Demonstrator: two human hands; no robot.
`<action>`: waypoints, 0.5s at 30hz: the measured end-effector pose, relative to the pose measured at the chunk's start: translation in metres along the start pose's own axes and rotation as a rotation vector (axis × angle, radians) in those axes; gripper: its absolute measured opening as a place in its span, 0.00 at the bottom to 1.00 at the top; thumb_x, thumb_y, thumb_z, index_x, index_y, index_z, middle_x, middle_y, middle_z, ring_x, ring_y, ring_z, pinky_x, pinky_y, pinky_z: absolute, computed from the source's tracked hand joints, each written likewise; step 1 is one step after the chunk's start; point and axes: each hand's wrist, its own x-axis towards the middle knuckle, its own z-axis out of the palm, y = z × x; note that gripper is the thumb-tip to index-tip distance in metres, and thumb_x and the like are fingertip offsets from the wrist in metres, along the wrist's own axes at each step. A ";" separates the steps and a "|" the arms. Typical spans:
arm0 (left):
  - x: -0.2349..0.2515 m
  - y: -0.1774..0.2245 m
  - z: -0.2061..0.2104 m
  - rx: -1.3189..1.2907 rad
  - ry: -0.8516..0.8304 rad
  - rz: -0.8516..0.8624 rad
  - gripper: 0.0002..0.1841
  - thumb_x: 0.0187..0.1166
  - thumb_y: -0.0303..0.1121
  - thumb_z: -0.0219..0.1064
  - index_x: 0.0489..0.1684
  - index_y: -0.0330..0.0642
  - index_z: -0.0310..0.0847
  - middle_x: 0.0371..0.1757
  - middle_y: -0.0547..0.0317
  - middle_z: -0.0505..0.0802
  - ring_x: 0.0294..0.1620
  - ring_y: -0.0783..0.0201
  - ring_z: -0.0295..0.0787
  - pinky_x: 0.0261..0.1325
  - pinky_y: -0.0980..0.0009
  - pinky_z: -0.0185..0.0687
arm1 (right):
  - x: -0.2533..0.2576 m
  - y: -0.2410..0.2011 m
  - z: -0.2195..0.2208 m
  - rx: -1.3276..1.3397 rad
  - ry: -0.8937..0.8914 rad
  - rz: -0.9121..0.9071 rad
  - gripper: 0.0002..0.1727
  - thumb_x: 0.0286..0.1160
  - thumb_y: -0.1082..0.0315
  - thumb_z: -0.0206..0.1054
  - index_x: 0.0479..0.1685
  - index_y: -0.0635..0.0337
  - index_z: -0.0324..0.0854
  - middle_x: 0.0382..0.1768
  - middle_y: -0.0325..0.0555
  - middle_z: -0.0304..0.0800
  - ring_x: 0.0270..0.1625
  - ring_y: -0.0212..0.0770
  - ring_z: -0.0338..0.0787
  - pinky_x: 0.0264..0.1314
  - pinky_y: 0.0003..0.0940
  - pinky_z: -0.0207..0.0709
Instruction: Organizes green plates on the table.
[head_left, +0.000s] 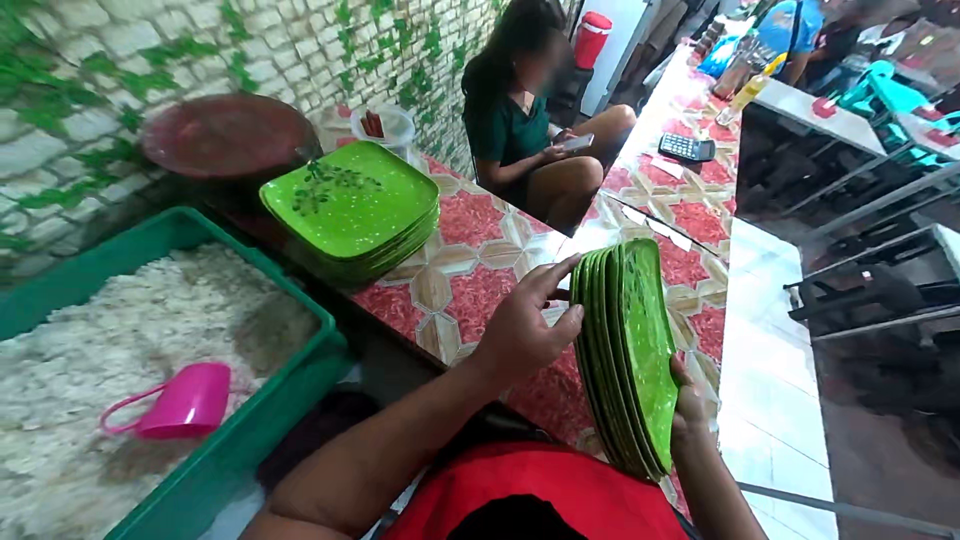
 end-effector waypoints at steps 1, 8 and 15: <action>-0.001 0.002 0.001 0.012 -0.002 0.009 0.31 0.77 0.32 0.68 0.84 0.48 0.72 0.72 0.54 0.85 0.64 0.64 0.87 0.65 0.62 0.87 | 0.000 0.000 -0.002 0.004 -0.010 0.002 0.25 0.96 0.54 0.36 0.55 0.54 0.79 0.38 0.41 0.97 0.41 0.34 0.97 0.42 0.37 0.94; -0.004 0.017 0.014 0.197 0.032 -0.051 0.36 0.73 0.31 0.69 0.88 0.48 0.67 0.73 0.52 0.84 0.64 0.62 0.87 0.63 0.59 0.86 | -0.001 0.000 -0.007 0.041 -0.031 0.017 0.26 0.96 0.52 0.36 0.53 0.54 0.80 0.38 0.42 0.97 0.41 0.35 0.97 0.43 0.38 0.94; -0.006 0.020 0.022 0.305 0.025 -0.082 0.39 0.73 0.30 0.67 0.91 0.47 0.60 0.78 0.51 0.81 0.68 0.58 0.86 0.65 0.55 0.86 | 0.002 -0.001 -0.009 0.065 -0.056 0.031 0.27 0.95 0.51 0.35 0.53 0.54 0.80 0.38 0.43 0.97 0.41 0.36 0.98 0.42 0.39 0.94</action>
